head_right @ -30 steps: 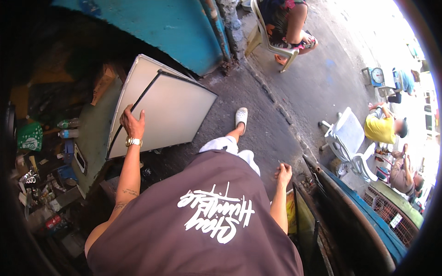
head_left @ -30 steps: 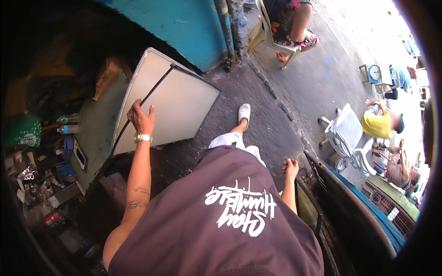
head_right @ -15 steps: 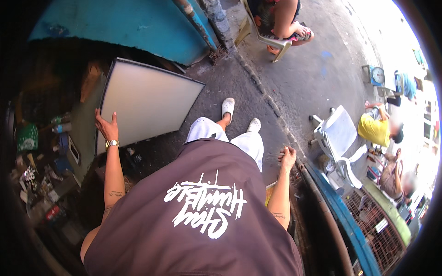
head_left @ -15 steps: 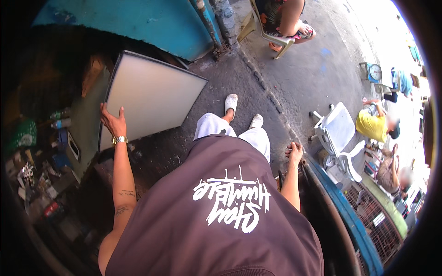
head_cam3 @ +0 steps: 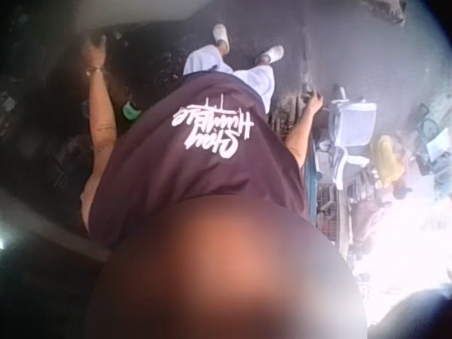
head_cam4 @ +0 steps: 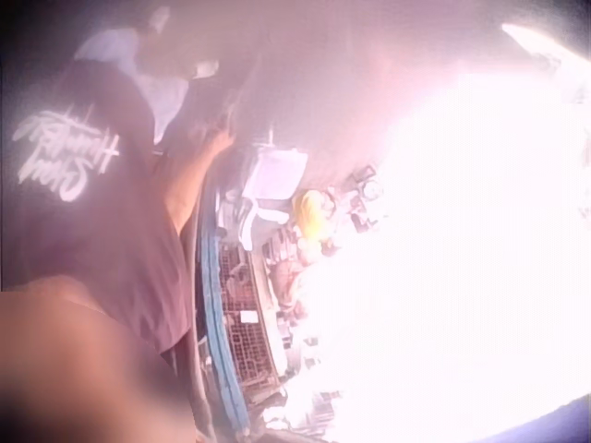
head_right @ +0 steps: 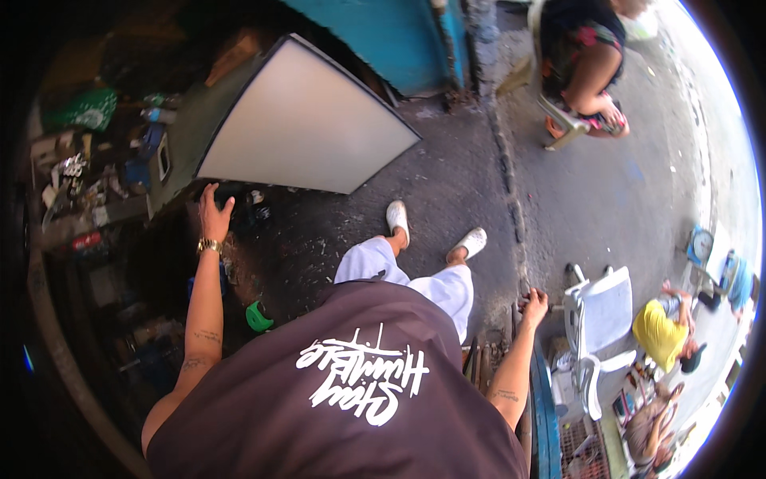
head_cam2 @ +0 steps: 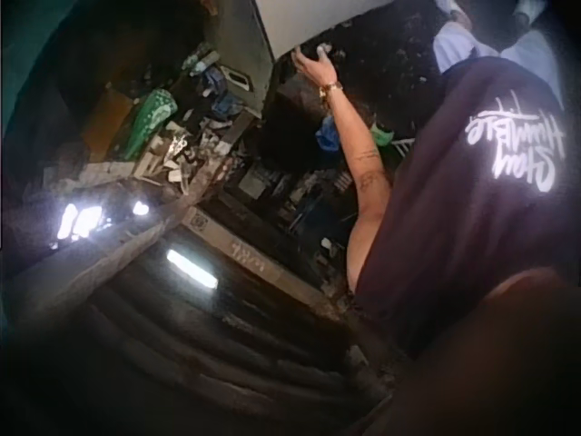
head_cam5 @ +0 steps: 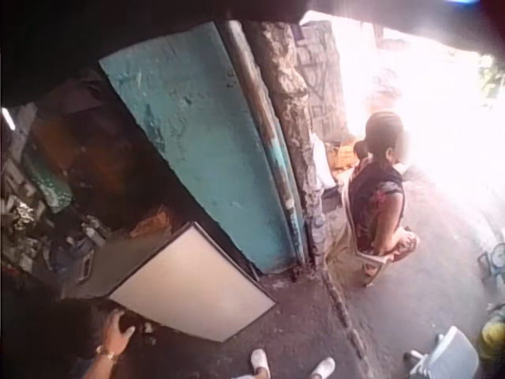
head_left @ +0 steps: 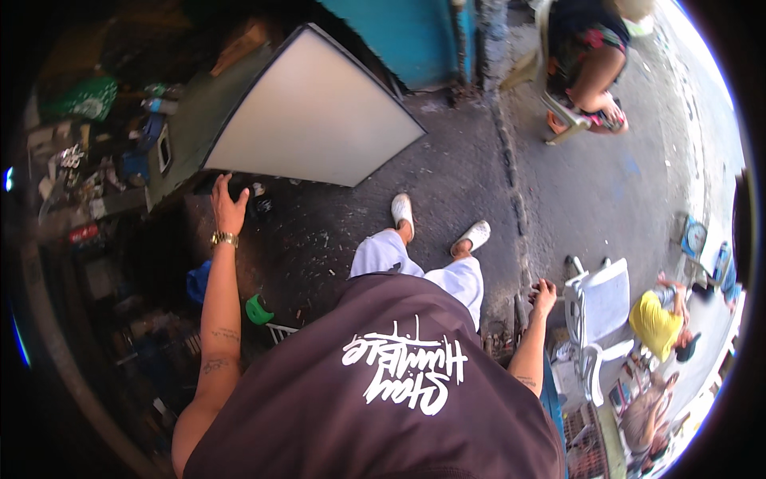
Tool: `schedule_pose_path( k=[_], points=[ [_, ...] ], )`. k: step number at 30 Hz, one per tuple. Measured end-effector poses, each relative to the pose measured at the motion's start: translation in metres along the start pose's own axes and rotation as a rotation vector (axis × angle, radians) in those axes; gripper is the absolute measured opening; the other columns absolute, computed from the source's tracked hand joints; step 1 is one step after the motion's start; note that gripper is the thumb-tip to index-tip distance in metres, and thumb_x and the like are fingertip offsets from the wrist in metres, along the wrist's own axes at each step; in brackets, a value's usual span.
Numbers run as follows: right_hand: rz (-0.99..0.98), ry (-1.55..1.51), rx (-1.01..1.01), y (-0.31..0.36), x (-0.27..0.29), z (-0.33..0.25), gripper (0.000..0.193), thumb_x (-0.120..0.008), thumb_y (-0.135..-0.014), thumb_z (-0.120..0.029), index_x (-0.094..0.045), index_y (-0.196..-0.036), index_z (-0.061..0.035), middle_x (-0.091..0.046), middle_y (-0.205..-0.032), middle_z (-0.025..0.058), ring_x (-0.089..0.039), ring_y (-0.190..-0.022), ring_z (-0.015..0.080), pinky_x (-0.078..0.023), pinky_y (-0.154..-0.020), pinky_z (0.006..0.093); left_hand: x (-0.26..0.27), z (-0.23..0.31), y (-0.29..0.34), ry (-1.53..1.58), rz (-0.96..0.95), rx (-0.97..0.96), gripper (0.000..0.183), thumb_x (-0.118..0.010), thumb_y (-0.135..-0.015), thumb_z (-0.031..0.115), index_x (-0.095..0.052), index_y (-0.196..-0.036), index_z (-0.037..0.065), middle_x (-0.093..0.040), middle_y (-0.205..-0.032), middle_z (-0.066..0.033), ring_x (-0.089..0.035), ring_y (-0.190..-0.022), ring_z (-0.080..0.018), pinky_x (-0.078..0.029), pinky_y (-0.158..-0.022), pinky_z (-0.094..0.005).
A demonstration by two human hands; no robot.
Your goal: The person sits on the floor and uses a screwdriver to remove screws from the back panel of a flat-screen TV. They reposition the panel multiple times to access different screws and later stand to continue unscrewing the frame.
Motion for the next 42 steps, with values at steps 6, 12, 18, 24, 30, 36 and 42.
schedule_pose_path(
  k=[6,12,18,24,30,36,42],
  points=[
    [0.003,0.069,0.046,0.012,-0.051,0.0,0.023,-0.065,-0.101,-0.026,-0.063,-0.115,-0.0083,-0.07,-0.082,0.0052,-0.058,-0.049,0.0141,-0.043,-0.042,0.0283,-0.014,-0.176,-0.044,0.018,0.078,0.232,0.063,-0.08,-0.089,0.029,-0.056,-0.143,0.008,-0.063,-0.139,-0.0204,-0.058,-0.13,-0.04,-0.046,-0.109,-0.0482],
    [-0.06,0.08,0.195,0.079,-0.185,0.017,0.027,-0.068,-0.099,-0.03,-0.066,-0.117,-0.0096,-0.07,-0.084,0.0045,-0.058,-0.053,0.0122,-0.043,-0.045,0.0269,-0.107,-0.295,-0.095,0.598,0.141,0.381,0.065,-0.078,-0.093,0.03,-0.05,-0.145,0.001,-0.069,-0.132,-0.018,-0.069,-0.116,-0.03,-0.055,-0.097,-0.0403],
    [-0.174,-0.002,0.206,0.205,-0.382,0.072,0.026,-0.069,-0.099,-0.023,-0.07,-0.118,-0.006,-0.072,-0.086,0.007,-0.059,-0.055,0.0122,-0.046,-0.048,0.0277,-0.174,-0.296,-0.098,0.897,0.084,0.232,0.057,-0.078,-0.095,0.032,-0.052,-0.133,-0.002,-0.072,-0.109,-0.0145,-0.07,-0.091,-0.0166,-0.059,-0.07,-0.0299],
    [-0.477,0.124,0.19,0.306,-0.512,0.125,0.03,-0.065,-0.103,-0.023,-0.065,-0.122,-0.0003,-0.071,-0.084,0.0091,-0.06,-0.056,0.0115,-0.045,-0.048,0.0261,-0.206,-0.294,-0.09,1.049,-0.008,0.263,0.053,-0.079,-0.095,0.032,-0.056,-0.129,-0.001,-0.071,-0.108,-0.0125,-0.07,-0.096,-0.016,-0.062,-0.069,-0.0309],
    [-0.431,0.15,0.19,0.236,-0.533,0.184,0.025,-0.065,-0.103,-0.021,-0.068,-0.12,-0.0032,-0.073,-0.086,0.0081,-0.061,-0.057,0.0108,-0.047,-0.05,0.026,-0.292,-0.286,-0.073,0.816,-0.096,0.225,0.043,-0.078,-0.096,0.037,-0.068,-0.104,-0.004,-0.07,-0.096,-0.0063,-0.07,-0.086,-0.0135,-0.063,-0.066,-0.0289],
    [-0.269,-0.121,0.201,0.104,-0.531,0.218,0.023,-0.064,-0.103,-0.026,-0.069,-0.119,-0.0092,-0.072,-0.09,0.0044,-0.06,-0.058,0.0097,-0.046,-0.052,0.025,-0.388,-0.282,-0.06,0.668,-0.017,0.079,0.055,-0.074,-0.096,0.048,-0.069,-0.091,-0.006,-0.072,-0.079,-0.0113,-0.071,-0.072,-0.0173,-0.057,-0.067,-0.0324],
    [-0.295,-0.359,0.233,0.044,-0.606,0.23,0.029,-0.063,-0.105,-0.027,-0.068,-0.126,-0.0085,-0.072,-0.097,0.0042,-0.063,-0.065,0.0096,-0.047,-0.058,0.0242,-0.418,-0.269,-0.057,0.522,0.351,-0.084,0.059,-0.069,-0.1,0.045,-0.063,-0.074,-0.007,-0.058,-0.058,-0.0169,-0.057,-0.054,-0.0268,-0.042,-0.057,-0.0448]
  ],
)
Point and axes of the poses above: each hand's wrist, its own y-axis away from the middle knuckle, its own x-axis out of the back of the hand, z = x × y, the point moved 9 cm from there along -y, towards the middle knuckle
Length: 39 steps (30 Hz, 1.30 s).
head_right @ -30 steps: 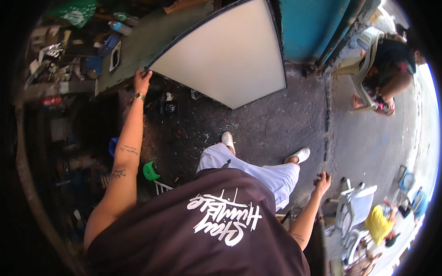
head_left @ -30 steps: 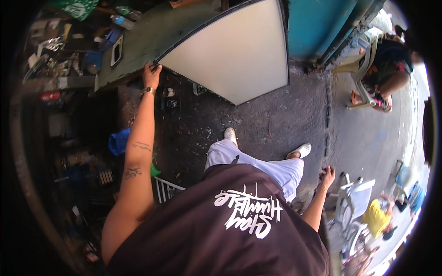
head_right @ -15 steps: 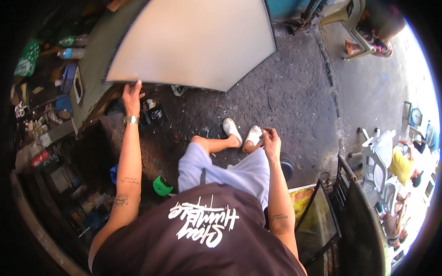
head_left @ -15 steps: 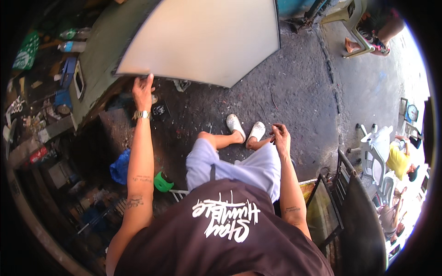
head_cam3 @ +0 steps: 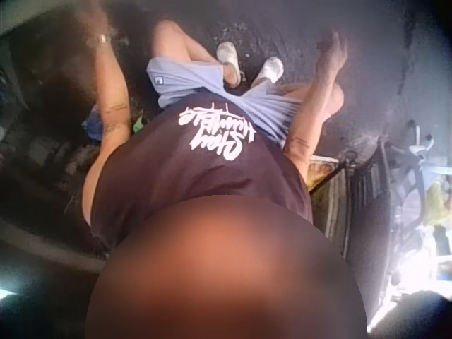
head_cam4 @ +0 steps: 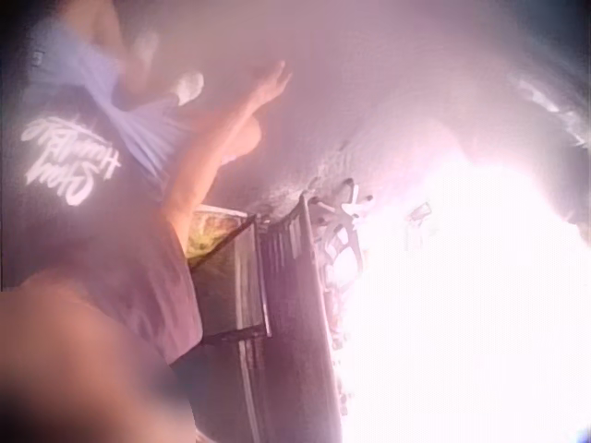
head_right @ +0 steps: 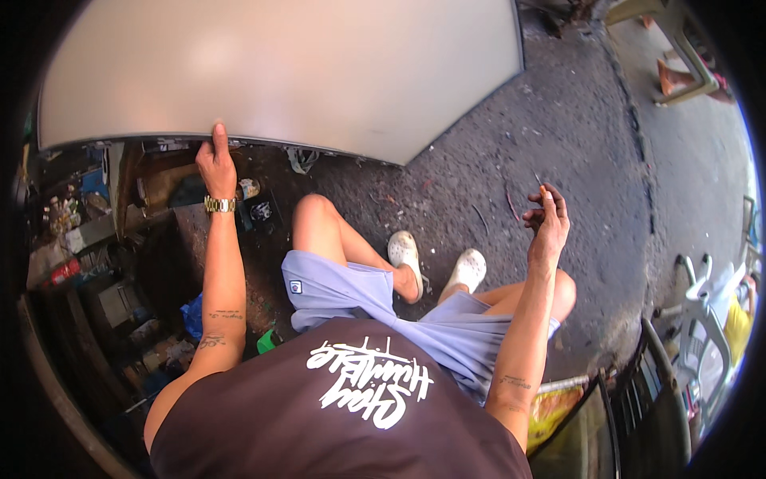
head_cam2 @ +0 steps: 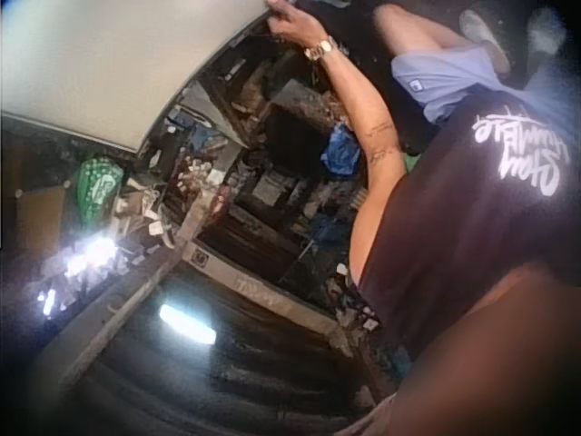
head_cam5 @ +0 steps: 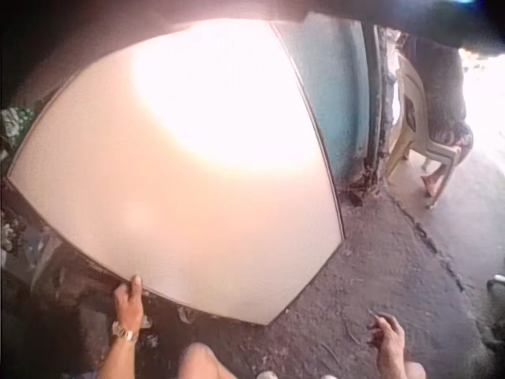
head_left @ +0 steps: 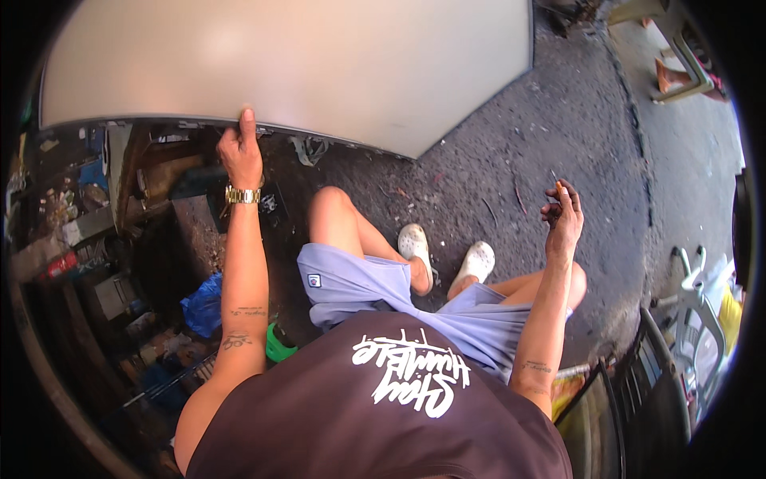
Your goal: The person sits on the floor and uses a screwdriver to remove screws from the back panel of a flat-screen TV. They reposition the panel multiple times to access different screws and later stand to continue unscrewing the frame.
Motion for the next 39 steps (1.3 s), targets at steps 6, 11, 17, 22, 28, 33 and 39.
schedule_pose_path(
  k=[6,11,17,22,28,33,39],
  points=[
    [-0.284,0.002,0.124,-0.012,-0.128,0.042,0.036,-0.065,-0.103,-0.027,-0.066,-0.133,-0.0059,-0.073,-0.101,0.0073,-0.065,-0.066,0.0101,-0.048,-0.058,0.0234,-0.009,0.009,0.013,-0.033,0.244,-0.18,0.064,-0.066,-0.099,0.051,-0.062,-0.073,-0.007,-0.06,-0.062,-0.0236,-0.057,-0.058,-0.0416,-0.045,-0.061,-0.0474],
    [-0.57,0.004,0.015,0.07,-0.253,0.073,0.046,-0.063,-0.104,-0.029,-0.059,-0.141,-0.0023,-0.074,-0.104,0.0092,-0.066,-0.066,0.011,-0.05,-0.059,0.0253,-0.018,-0.003,0.009,0.119,0.185,-0.002,0.066,-0.067,-0.097,0.058,-0.066,-0.076,-0.004,-0.063,-0.061,-0.0186,-0.062,-0.058,-0.0352,-0.048,-0.062,-0.0454],
    [-0.8,-0.016,0.336,0.169,-0.367,0.047,0.036,-0.055,-0.11,-0.021,-0.061,-0.137,0.0011,-0.069,-0.092,0.0068,-0.06,-0.062,0.0101,-0.051,-0.058,0.0258,-0.02,0.004,0.01,0.215,0.114,-0.012,0.061,-0.069,-0.096,0.056,-0.069,-0.078,-0.003,-0.066,-0.06,-0.0121,-0.065,-0.056,-0.0269,-0.049,-0.059,-0.0401],
    [-0.657,0.17,0.522,0.168,-0.39,0.047,0.034,-0.055,-0.109,-0.021,-0.062,-0.135,0.0011,-0.067,-0.087,0.0063,-0.057,-0.059,0.0091,-0.048,-0.056,0.0273,-0.022,0.001,0.006,0.187,0.108,-0.049,0.06,-0.07,-0.097,0.053,-0.068,-0.078,-0.004,-0.064,-0.061,-0.0194,-0.062,-0.056,-0.0378,-0.049,-0.057,-0.0433],
    [-0.623,0.182,0.549,0.168,-0.392,0.052,0.032,-0.054,-0.109,-0.019,-0.062,-0.134,0.0008,-0.066,-0.087,0.0055,-0.057,-0.059,0.0094,-0.047,-0.056,0.0271,-0.019,0.011,0.008,0.316,0.152,-0.164,0.056,-0.072,-0.097,0.05,-0.069,-0.08,-0.004,-0.067,-0.066,-0.0214,-0.065,-0.058,-0.0392,-0.049,-0.057,-0.0441],
    [-0.601,0.207,0.562,0.17,-0.395,0.051,0.033,-0.055,-0.109,-0.02,-0.063,-0.134,0.0002,-0.067,-0.087,0.0058,-0.058,-0.06,0.0101,-0.048,-0.058,0.0272,-0.027,0.0,0.01,0.33,0.138,-0.153,0.055,-0.068,-0.099,0.05,-0.07,-0.092,-0.004,-0.069,-0.074,-0.0188,-0.064,-0.064,-0.0324,-0.05,-0.06,-0.0418],
    [-0.46,0.377,0.712,0.175,-0.393,0.044,0.033,-0.057,-0.108,-0.025,-0.067,-0.132,-0.004,-0.07,-0.089,0.0093,-0.067,-0.077,0.0154,-0.054,-0.071,0.0333,-0.068,-0.045,0.039,1.043,-0.079,0.243,0.071,-0.042,-0.107,0.063,-0.066,-0.113,-0.004,-0.071,-0.099,-0.0116,-0.07,-0.084,-0.024,-0.061,-0.076,-0.0387]
  ],
)
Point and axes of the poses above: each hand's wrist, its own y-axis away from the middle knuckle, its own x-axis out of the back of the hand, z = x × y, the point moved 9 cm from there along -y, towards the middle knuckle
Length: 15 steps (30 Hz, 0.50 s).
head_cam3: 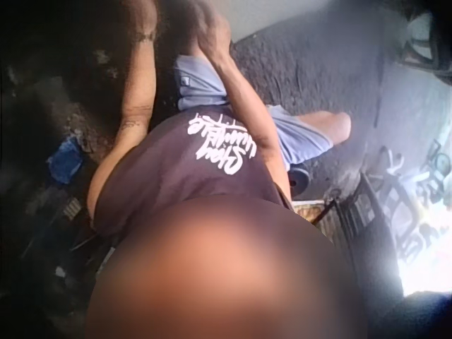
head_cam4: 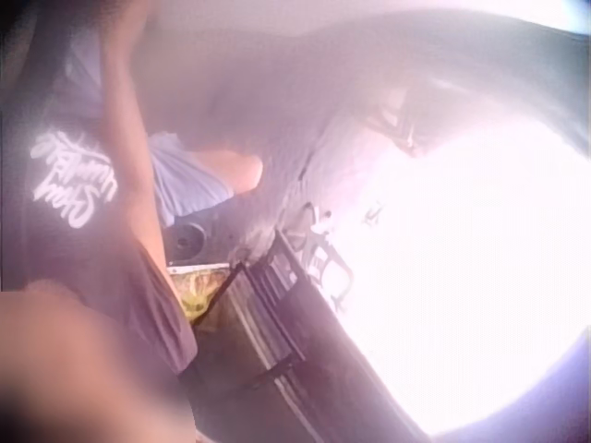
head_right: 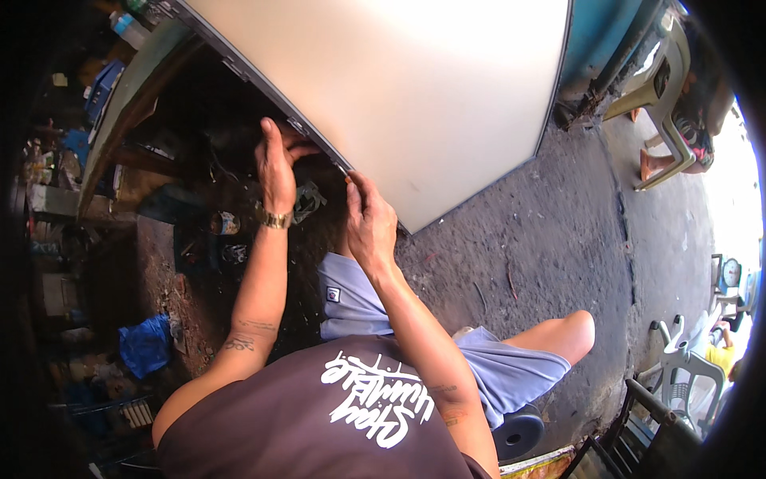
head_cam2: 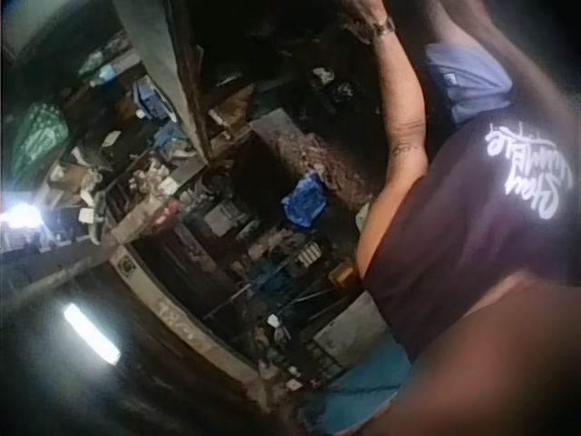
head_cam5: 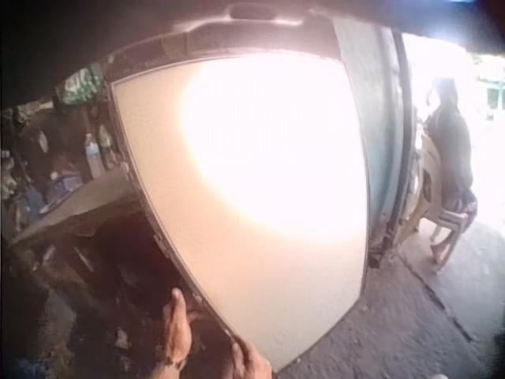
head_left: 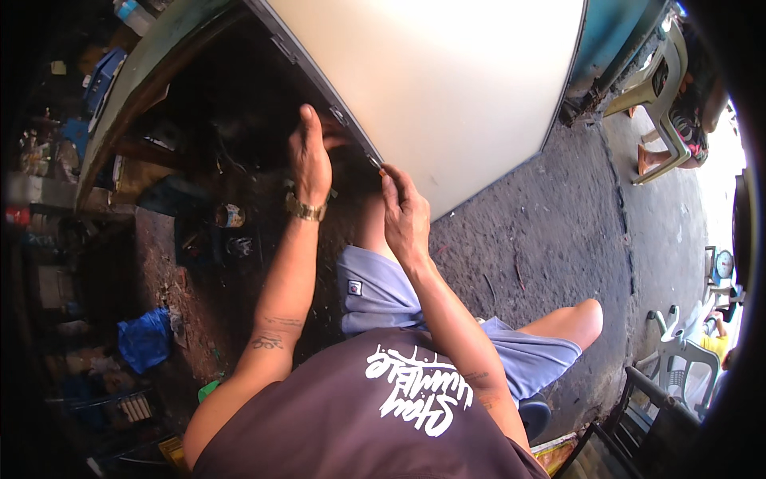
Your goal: The person sits on the floor and uses a screwdriver to remove screws from the back panel of a flat-screen TV. They reposition the panel multiple times to access different screws and later stand to continue unscrewing the frame.
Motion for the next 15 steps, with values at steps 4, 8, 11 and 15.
schedule_pose_path(
  k=[4,8,11,15],
  points=[
    [-0.085,-0.3,-0.249,-0.001,-0.009,0.004,0.032,-0.056,-0.108,-0.025,-0.065,-0.131,-0.0052,-0.062,-0.08,0.0051,-0.058,-0.068,0.0131,-0.048,-0.062,0.0312,-0.003,-0.005,0.016,0.121,-0.012,-0.013,0.058,-0.042,-0.11,0.053,-0.062,-0.113,-0.002,-0.068,-0.1,-0.0131,-0.069,-0.093,-0.023,-0.06,-0.084,-0.0418],
    [-0.23,-0.877,-0.739,0.013,-0.034,0.003,0.028,-0.054,-0.108,-0.024,-0.06,-0.128,-0.006,-0.04,-0.067,-0.0046,-0.03,-0.047,0.0057,-0.023,-0.043,0.024,-0.006,-0.003,0.018,0.123,-0.03,-0.043,0.052,-0.045,-0.111,0.048,-0.062,-0.111,-0.001,-0.069,-0.099,-0.0123,-0.069,-0.091,-0.022,-0.059,-0.086,-0.0403],
    [-0.324,-1.042,-0.852,0.014,-0.047,-0.01,0.026,-0.052,-0.109,-0.024,-0.06,-0.126,-0.0061,-0.038,-0.07,-0.005,-0.024,-0.049,0.0057,-0.02,-0.044,0.0227,-0.005,-0.006,0.017,0.159,-0.033,-0.024,0.05,-0.047,-0.111,0.046,-0.062,-0.11,-0.001,-0.069,-0.098,-0.0119,-0.069,-0.091,-0.0217,-0.059,-0.086,-0.0399],
    [-0.22,-0.294,-0.269,-0.018,-0.013,-0.028,0.028,-0.056,-0.105,-0.024,-0.06,-0.126,-0.0067,-0.059,-0.069,0.0107,-0.054,-0.05,0.0239,-0.039,-0.047,0.0376,-0.003,-0.007,0.015,0.164,-0.015,-0.015,0.048,-0.049,-0.11,0.045,-0.063,-0.108,-0.001,-0.069,-0.098,-0.0115,-0.069,-0.09,-0.0214,-0.059,-0.084,-0.0396]
  ],
)
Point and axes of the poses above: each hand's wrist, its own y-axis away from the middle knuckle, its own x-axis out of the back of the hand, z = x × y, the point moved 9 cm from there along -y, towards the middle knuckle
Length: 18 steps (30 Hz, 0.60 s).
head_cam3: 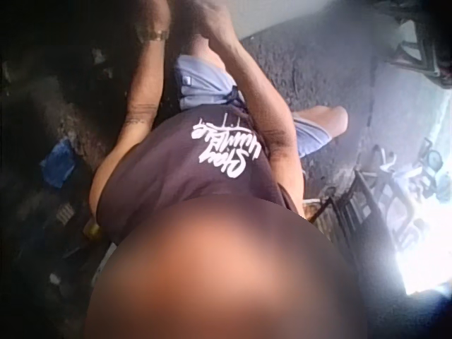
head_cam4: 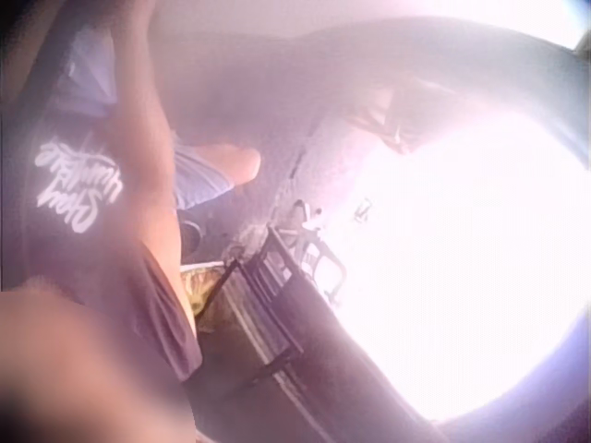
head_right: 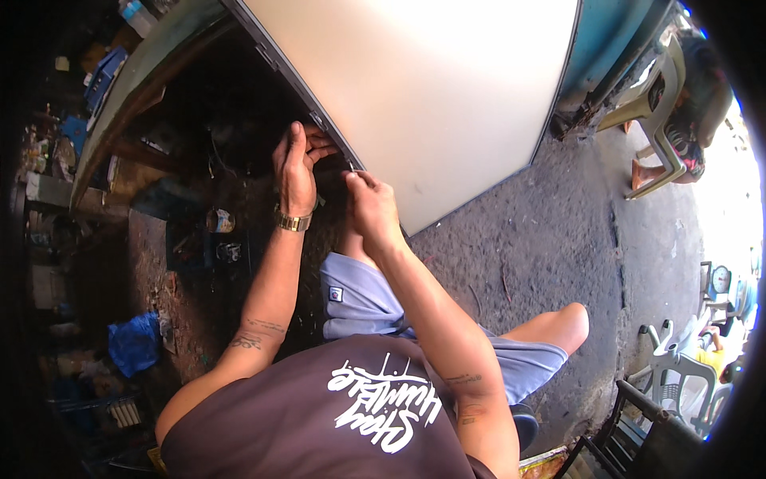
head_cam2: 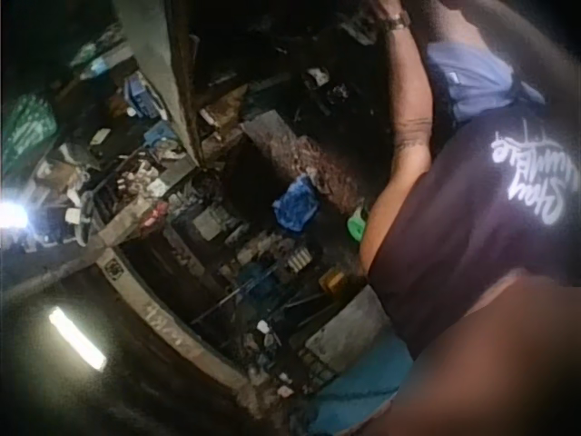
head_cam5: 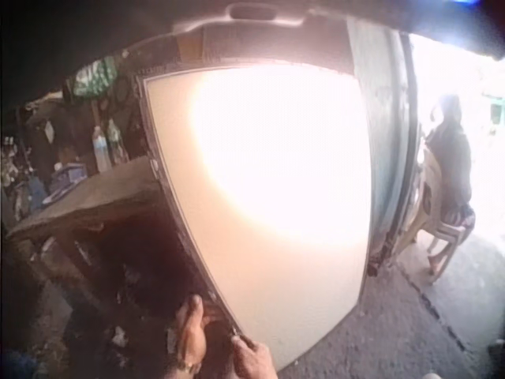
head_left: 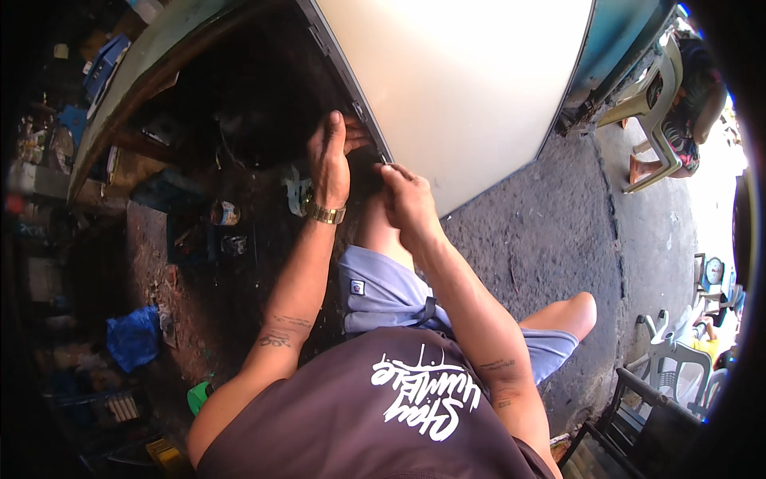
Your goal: The person sits on the floor and uses a screwdriver to remove screws from the back panel of a flat-screen TV. They reposition the panel multiple times to access different screws and later stand to continue unscrewing the frame.
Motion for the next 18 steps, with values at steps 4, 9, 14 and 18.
schedule_pose_path(
  k=[4,9,14,18],
  points=[
    [0.013,1.225,0.326,0.01,-0.008,-0.015,0.031,-0.053,-0.102,-0.018,-0.061,-0.131,-0.0101,-0.074,-0.089,0.0186,-0.072,-0.081,0.0413,-0.056,-0.071,0.0509,-0.004,0.003,0.003,0.029,-0.022,0.01,0.045,-0.051,-0.11,0.043,-0.064,-0.108,0.0,-0.069,-0.099,-0.011,-0.069,-0.09,-0.0197,-0.058,-0.084,-0.0371],
    [0.273,0.883,0.604,0.021,-0.008,-0.04,0.028,-0.055,-0.103,-0.017,-0.058,-0.13,-0.0091,-0.073,-0.097,0.0176,-0.071,-0.081,0.0413,-0.056,-0.07,0.0489,0.004,0.0,0.013,-0.031,0.013,0.007,0.041,-0.053,-0.11,0.039,-0.065,-0.118,0.0,-0.069,-0.107,-0.0092,-0.067,-0.098,-0.018,-0.056,-0.087,-0.0345],
    [0.306,0.784,0.651,0.026,-0.005,-0.035,0.028,-0.058,-0.102,-0.014,-0.054,-0.129,-0.0093,-0.07,-0.098,0.0183,-0.07,-0.084,0.0392,-0.054,-0.067,0.0486,0.007,-0.027,0.031,-0.079,-0.021,0.087,0.027,-0.056,-0.109,0.021,-0.065,-0.122,-0.001,-0.07,-0.112,-0.0075,-0.067,-0.101,-0.0142,-0.058,-0.082,-0.0297],
    [0.314,0.718,0.658,0.026,0.0,-0.024,0.031,-0.058,-0.103,-0.015,-0.051,-0.132,-0.0099,-0.07,-0.092,0.02,-0.07,-0.077,0.0407,-0.053,-0.063,0.0493,0.001,-0.04,0.047,-0.105,-0.038,0.09,0.022,-0.055,-0.108,0.011,-0.064,-0.123,-0.002,-0.07,-0.114,-0.0076,-0.069,-0.101,-0.0133,-0.06,-0.08,-0.0287]
  ],
)
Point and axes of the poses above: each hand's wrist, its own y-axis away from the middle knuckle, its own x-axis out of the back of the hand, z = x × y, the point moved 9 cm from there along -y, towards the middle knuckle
